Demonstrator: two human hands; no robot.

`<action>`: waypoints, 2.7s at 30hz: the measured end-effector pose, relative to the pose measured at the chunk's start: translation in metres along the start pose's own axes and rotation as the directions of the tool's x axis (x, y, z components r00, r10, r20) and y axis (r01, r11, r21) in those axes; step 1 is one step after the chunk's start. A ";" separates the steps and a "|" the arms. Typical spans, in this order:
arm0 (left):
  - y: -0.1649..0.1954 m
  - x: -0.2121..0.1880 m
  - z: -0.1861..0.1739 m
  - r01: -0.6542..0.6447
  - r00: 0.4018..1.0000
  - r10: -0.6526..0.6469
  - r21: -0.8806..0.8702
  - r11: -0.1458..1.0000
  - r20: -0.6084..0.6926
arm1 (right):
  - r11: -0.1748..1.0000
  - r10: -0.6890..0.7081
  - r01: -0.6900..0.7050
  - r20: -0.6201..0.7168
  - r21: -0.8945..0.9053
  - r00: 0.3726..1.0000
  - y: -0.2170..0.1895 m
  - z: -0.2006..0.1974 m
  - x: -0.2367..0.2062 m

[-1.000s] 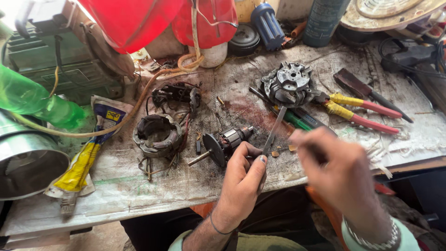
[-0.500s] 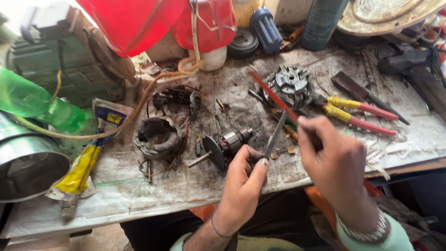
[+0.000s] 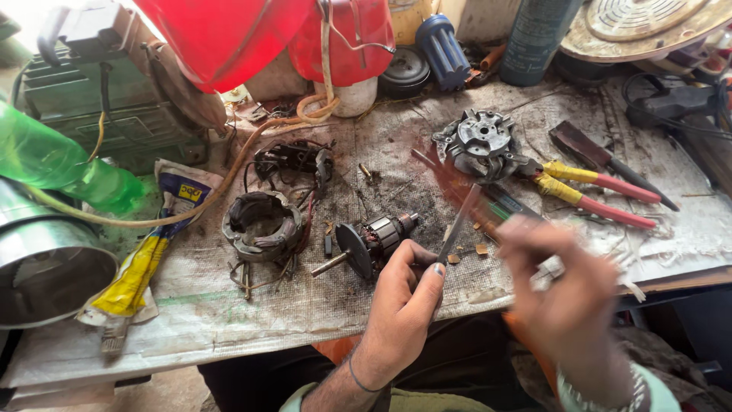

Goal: The person holds a small cylindrical metal part on a workbench and uses a metal file to smooth its surface. They repeatedly stroke the file along the part, rotating it to work different areas. The person then uses a wire brush to clean the filed surface before continuing to file.

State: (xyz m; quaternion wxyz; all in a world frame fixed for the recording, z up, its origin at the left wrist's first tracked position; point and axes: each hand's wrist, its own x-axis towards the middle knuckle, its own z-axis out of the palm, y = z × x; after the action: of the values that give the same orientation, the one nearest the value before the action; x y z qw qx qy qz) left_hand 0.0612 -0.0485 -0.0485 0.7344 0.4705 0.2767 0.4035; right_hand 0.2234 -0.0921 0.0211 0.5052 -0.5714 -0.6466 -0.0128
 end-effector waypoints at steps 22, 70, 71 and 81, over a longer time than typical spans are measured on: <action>-0.005 0.001 -0.002 -0.006 1.000 0.006 0.056 0.998 -0.004 | 0.981 0.147 -0.117 0.201 -0.155 0.968 0.001 0.004 0.003; 0.000 0.005 0.003 0.007 1.000 -0.007 0.042 0.999 0.008 | 0.974 0.186 -0.162 0.149 -0.158 0.971 0.003 -0.003 0.001; -0.001 0.005 0.003 -0.018 1.000 0.018 0.039 0.999 0.004 | 0.961 0.257 -0.219 0.260 -0.168 0.931 0.003 -0.003 0.000; -0.005 0.005 0.004 -0.035 0.999 0.038 0.089 0.995 -0.031 | 0.970 0.240 -0.212 0.324 -0.119 0.915 0.009 -0.006 -0.001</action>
State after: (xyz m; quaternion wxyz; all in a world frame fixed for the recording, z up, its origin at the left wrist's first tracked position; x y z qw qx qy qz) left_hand 0.0690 -0.0471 -0.0513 0.7008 0.5009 0.2974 0.4119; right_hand 0.2338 -0.0932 0.0186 0.3620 -0.6562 -0.6517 0.1168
